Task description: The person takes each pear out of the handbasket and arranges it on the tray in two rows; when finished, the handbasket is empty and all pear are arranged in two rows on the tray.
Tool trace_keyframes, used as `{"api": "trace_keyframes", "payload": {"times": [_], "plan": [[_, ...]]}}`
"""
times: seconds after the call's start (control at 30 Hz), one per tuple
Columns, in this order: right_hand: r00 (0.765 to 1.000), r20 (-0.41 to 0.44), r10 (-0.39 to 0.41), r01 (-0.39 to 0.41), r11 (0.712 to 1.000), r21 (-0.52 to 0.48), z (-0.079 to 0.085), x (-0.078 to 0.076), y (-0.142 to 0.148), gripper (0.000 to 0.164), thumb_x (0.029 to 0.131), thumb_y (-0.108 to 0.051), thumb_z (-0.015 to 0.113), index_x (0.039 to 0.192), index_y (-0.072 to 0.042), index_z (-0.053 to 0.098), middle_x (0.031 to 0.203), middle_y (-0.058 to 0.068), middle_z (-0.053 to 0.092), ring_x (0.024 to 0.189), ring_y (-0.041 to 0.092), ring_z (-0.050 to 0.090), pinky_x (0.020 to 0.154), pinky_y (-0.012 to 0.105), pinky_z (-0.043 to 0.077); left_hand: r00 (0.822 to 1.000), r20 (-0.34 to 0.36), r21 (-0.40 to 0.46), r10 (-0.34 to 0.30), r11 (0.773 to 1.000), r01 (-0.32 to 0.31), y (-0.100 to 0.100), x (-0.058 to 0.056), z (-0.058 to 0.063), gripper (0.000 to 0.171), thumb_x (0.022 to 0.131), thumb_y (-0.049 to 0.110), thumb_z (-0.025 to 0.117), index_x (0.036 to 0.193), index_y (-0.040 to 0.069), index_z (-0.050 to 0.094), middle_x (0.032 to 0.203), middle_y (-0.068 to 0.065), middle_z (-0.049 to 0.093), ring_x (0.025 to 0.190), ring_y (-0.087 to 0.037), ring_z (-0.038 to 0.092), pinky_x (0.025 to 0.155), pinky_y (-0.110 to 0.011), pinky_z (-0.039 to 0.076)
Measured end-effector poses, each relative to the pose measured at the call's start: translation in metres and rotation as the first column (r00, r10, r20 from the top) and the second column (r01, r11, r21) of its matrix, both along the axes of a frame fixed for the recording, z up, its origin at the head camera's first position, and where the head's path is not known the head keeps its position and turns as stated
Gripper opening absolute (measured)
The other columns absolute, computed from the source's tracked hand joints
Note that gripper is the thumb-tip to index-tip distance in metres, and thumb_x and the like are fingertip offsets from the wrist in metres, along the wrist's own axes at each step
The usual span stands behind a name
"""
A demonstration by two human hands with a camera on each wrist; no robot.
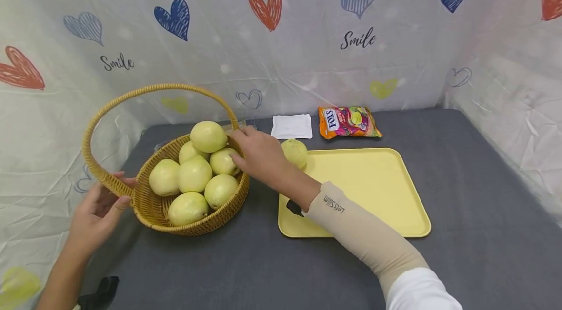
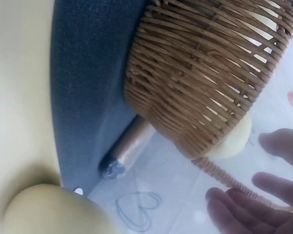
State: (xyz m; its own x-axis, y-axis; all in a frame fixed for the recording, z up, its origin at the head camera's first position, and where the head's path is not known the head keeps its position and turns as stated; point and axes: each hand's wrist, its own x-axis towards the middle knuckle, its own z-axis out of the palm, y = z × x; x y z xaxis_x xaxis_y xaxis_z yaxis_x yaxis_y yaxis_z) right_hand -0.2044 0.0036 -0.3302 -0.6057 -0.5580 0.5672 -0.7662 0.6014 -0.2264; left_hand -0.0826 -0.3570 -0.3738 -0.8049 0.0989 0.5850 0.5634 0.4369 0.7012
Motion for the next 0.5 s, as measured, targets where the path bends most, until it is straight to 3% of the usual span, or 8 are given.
{"api": "trace_keyframes", "payload": {"times": [0.1,0.23,0.37,0.5], "plan": [[0.997,-0.044,-0.070,0.072,0.997,0.039,0.002,0.004,-0.005,0.026,0.093,-0.026,0.074,0.112,-0.009,0.069,0.087,0.005,0.063,0.064,0.018,0.058,0.053,0.032,0.049,0.999,-0.027,0.011,-0.029,1.000,0.029,0.001,-0.001,0.000,0.056,0.087,-0.026,0.057,0.141,-0.012,0.045,0.120,-0.029,0.060,0.117,-0.020,0.063,0.089,-0.017,0.051],[0.999,-0.016,-0.040,0.041,0.997,0.065,0.007,0.007,-0.014,0.020,0.094,-0.023,0.072,0.107,-0.009,0.068,0.081,0.004,0.063,0.061,0.018,0.057,0.052,0.033,0.048,1.000,-0.004,-0.009,-0.002,1.000,0.002,0.001,-0.001,0.000,0.057,0.088,-0.026,0.056,0.141,-0.010,0.046,0.119,-0.030,0.060,0.117,-0.020,0.063,0.088,-0.017,0.051],[0.998,0.035,0.047,-0.050,0.995,0.090,0.008,0.003,-0.029,0.029,0.095,-0.021,0.070,0.120,-0.006,0.066,0.110,0.009,0.066,0.085,0.022,0.065,0.069,0.034,0.054,0.998,0.048,-0.037,0.050,0.998,-0.048,0.000,0.002,0.000,0.058,0.088,-0.025,0.057,0.142,-0.008,0.046,0.119,-0.031,0.059,0.116,-0.018,0.063,0.089,-0.017,0.051],[0.994,0.062,0.093,-0.099,0.989,0.107,0.007,-0.004,-0.045,0.043,0.096,-0.019,0.070,0.134,-0.004,0.058,0.138,0.019,0.054,0.118,0.031,0.059,0.088,0.038,0.054,0.996,0.055,-0.058,0.066,0.996,-0.063,-0.001,0.001,0.001,0.058,0.088,-0.025,0.058,0.142,-0.008,0.046,0.119,-0.031,0.059,0.116,-0.017,0.063,0.089,-0.017,0.050]]}}
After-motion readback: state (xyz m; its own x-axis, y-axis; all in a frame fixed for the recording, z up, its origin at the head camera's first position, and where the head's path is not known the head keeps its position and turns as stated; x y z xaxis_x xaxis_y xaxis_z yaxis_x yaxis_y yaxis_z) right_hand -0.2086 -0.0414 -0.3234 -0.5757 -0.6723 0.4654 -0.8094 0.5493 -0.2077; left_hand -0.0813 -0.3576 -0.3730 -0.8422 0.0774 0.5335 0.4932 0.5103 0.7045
